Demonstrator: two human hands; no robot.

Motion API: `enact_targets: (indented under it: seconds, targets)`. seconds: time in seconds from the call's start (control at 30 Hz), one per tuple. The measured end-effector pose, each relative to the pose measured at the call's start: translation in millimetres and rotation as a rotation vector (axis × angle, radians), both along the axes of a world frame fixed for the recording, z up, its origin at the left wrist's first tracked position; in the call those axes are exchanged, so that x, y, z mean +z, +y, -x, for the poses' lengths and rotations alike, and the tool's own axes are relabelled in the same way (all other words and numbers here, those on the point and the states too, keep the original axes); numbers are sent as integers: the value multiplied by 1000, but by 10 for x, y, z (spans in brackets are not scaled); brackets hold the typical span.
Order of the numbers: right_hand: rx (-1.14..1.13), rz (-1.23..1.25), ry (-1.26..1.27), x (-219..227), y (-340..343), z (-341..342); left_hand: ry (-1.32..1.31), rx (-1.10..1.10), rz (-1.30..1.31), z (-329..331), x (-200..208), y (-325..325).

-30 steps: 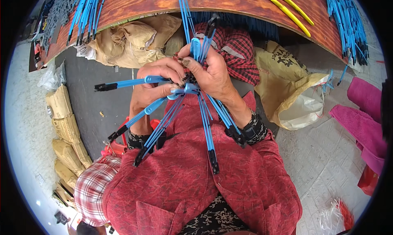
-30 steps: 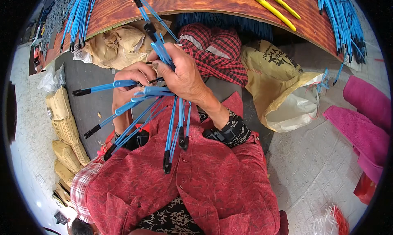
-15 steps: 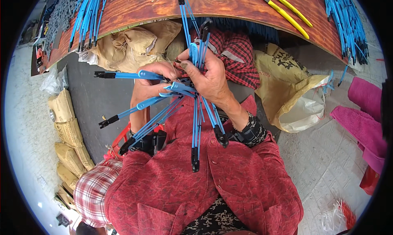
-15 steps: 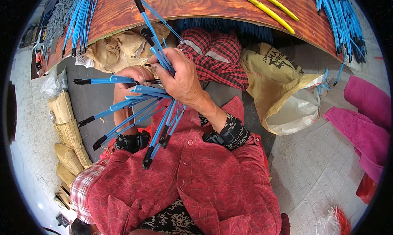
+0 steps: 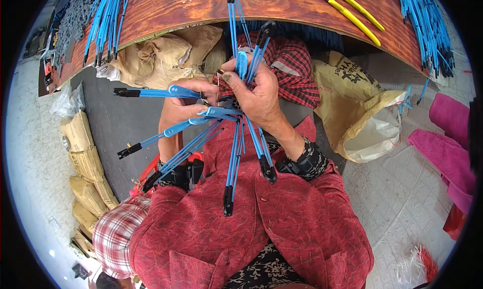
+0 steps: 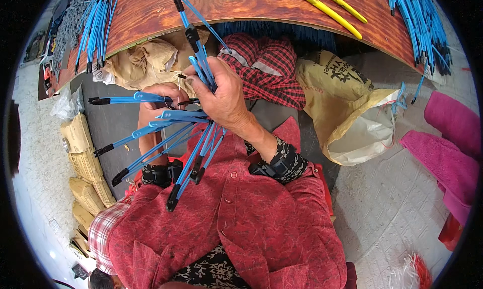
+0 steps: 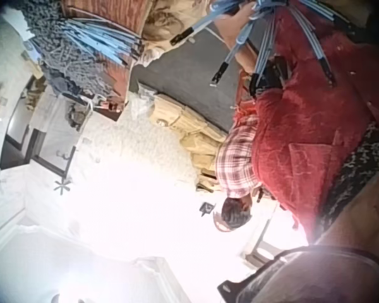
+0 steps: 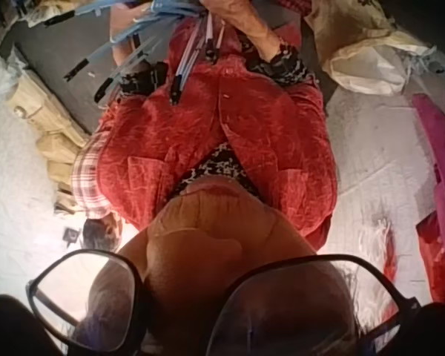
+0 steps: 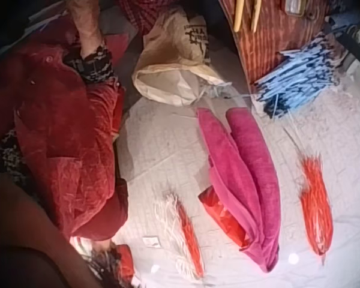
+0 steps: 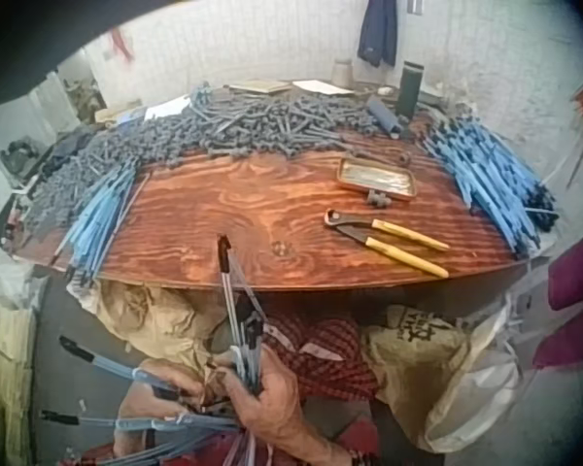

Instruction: Assembling blue plastic rods with black tips and trimming them using cutters at a workstation.

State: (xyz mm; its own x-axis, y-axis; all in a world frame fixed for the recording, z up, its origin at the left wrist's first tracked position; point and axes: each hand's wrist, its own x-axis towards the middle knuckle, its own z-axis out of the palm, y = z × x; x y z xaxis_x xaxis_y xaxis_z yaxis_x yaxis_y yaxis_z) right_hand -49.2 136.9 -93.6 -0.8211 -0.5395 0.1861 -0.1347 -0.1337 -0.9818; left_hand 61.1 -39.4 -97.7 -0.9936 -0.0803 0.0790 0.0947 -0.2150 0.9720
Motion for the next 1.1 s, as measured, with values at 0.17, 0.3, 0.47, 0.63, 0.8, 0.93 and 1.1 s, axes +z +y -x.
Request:
enact_targets:
  seconds: [0.17,0.3,0.47,0.63,0.8,0.93,1.1]
  targets:
    - [-21,18,55,-1,3,15,-14,16,-17,-5,3,16]
    - [-20,30,31,-23,-8,9,-30,17,-19,-21,3,7]
    - [-50,-10,153,-12,-11,9,-7,16,-53,-19,-5,22]
    - [-124,20,365,-50,-36,22,-43,44,-33,-92,-18,17]
    - [-106,2,446,-39,-62,55,-41,-34,95,-62,18,-11]
    - [-52,23,390,-25,-25,137,34,-7,7,-20,57,57]
    - [408,299,-344,37,165,237,45,-59,177,-42,34,-27]
